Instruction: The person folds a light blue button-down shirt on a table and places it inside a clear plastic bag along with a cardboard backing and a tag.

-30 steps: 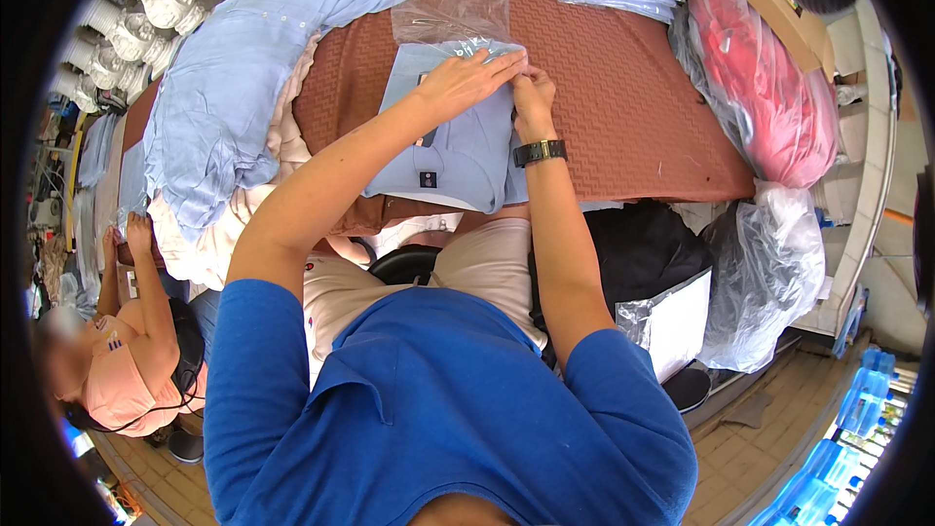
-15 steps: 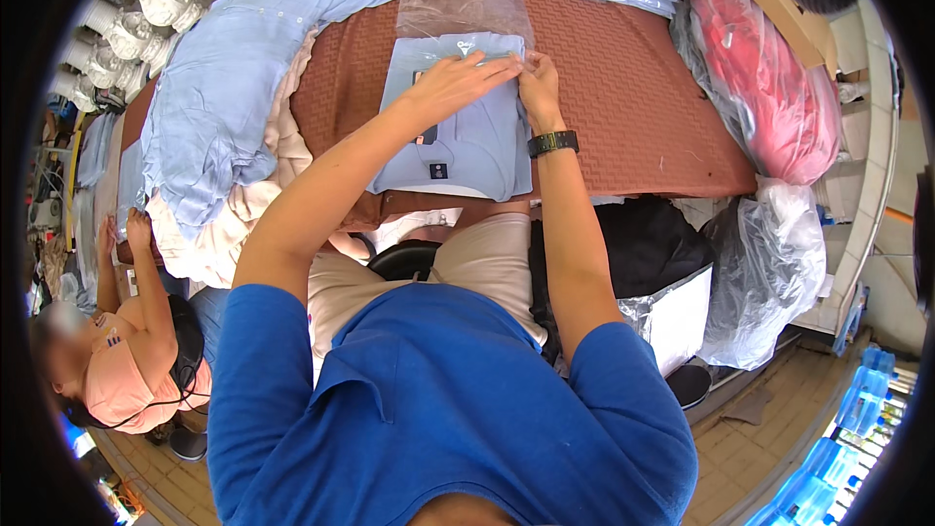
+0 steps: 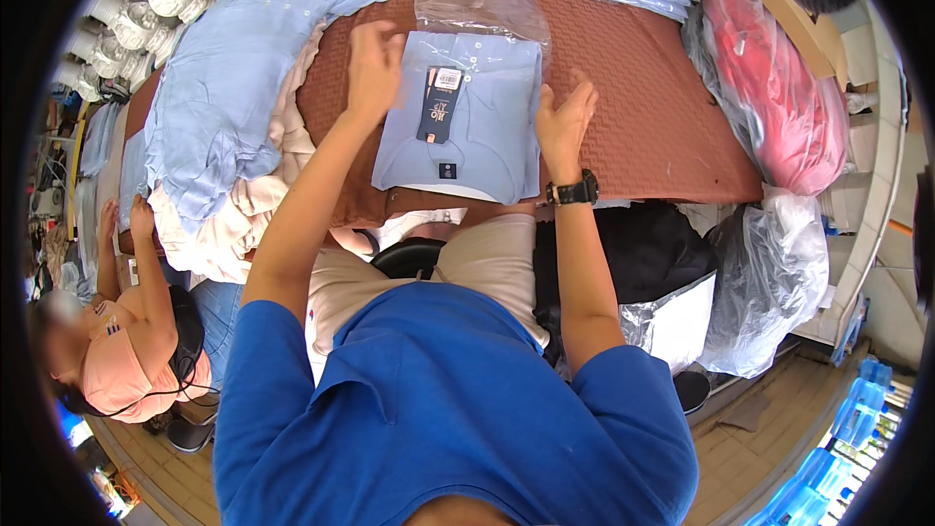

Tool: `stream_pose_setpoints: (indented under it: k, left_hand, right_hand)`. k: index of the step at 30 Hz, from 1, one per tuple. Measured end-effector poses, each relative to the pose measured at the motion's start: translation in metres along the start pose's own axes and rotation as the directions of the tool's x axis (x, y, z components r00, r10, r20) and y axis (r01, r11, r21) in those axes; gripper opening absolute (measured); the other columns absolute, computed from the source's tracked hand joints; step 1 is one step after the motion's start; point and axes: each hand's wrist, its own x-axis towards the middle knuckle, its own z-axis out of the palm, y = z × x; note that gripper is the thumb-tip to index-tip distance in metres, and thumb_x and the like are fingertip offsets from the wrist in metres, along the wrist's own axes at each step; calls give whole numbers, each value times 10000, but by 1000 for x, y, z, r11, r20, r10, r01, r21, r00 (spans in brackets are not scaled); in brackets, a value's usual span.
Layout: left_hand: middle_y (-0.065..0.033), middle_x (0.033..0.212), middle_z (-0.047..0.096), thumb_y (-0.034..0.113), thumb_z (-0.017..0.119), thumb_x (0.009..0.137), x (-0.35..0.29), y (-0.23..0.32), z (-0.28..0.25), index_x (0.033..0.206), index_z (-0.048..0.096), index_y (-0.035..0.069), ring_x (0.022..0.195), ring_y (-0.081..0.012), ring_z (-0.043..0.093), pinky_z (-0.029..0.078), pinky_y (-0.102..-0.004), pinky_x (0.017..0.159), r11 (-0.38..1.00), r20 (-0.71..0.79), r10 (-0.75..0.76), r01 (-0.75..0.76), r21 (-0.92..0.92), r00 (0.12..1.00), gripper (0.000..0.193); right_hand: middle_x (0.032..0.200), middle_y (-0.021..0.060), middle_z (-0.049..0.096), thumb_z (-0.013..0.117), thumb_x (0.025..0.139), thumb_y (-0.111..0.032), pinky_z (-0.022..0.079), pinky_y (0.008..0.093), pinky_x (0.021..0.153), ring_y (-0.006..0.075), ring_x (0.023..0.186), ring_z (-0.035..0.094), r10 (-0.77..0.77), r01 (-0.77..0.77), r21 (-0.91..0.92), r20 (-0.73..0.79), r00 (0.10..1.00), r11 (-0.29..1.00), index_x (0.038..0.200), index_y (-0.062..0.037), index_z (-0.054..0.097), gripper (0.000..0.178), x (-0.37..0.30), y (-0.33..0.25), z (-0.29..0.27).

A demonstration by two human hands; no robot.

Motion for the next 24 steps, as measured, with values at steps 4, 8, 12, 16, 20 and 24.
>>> stream_pose_setpoints:
  k: [4,8,12,16,20,24]
  left_hand:
    - [-148,1192,650,235,601,994,7,-60,4,1319,554,-9,1003,-206,641,519,-370,859,688,440,-551,685,-242,709,409]
    - [-107,1148,679,265,589,997,17,-62,17,1362,562,2,1006,-186,643,509,-348,863,640,607,-489,731,-239,626,451]
    - [-109,1127,688,216,611,968,28,-51,22,1306,605,0,987,-186,645,499,-313,867,676,663,-487,726,-126,568,401]
    - [-109,1087,687,205,643,939,27,-41,27,1216,627,0,983,-180,641,499,-316,874,619,655,-411,722,-310,634,345]
    - [-111,1093,664,183,681,911,24,-38,31,1248,554,14,985,-178,635,514,-327,890,518,618,-437,745,-421,653,398]
    - [-136,1129,645,181,724,877,22,-37,38,1342,453,27,999,-189,634,533,-318,881,393,484,-573,740,-546,661,560]
  right_hand:
    - [1349,202,490,702,749,-92,398,485,1021,384,1242,454,-551,554,29,159,819,832,1302,-51,523,582,0,-61,-3]
    - [1330,142,520,705,718,-100,395,512,1012,386,1210,470,-671,687,72,311,673,723,1238,-82,582,535,10,-78,51]
    - [1254,120,587,705,749,-107,427,495,963,362,1158,523,-624,655,35,345,701,755,1086,-73,656,341,23,-72,83]
    - [1066,122,667,682,838,-108,475,452,878,338,1024,600,-539,530,113,271,798,841,1003,-45,664,178,39,-71,98]
    - [998,144,701,653,932,-150,507,416,843,315,975,656,-432,359,307,219,875,882,1006,-22,641,149,52,-68,98]
    - [1022,155,712,621,987,-193,512,387,856,276,990,682,-295,152,392,336,894,907,1019,-9,617,187,54,-77,94]
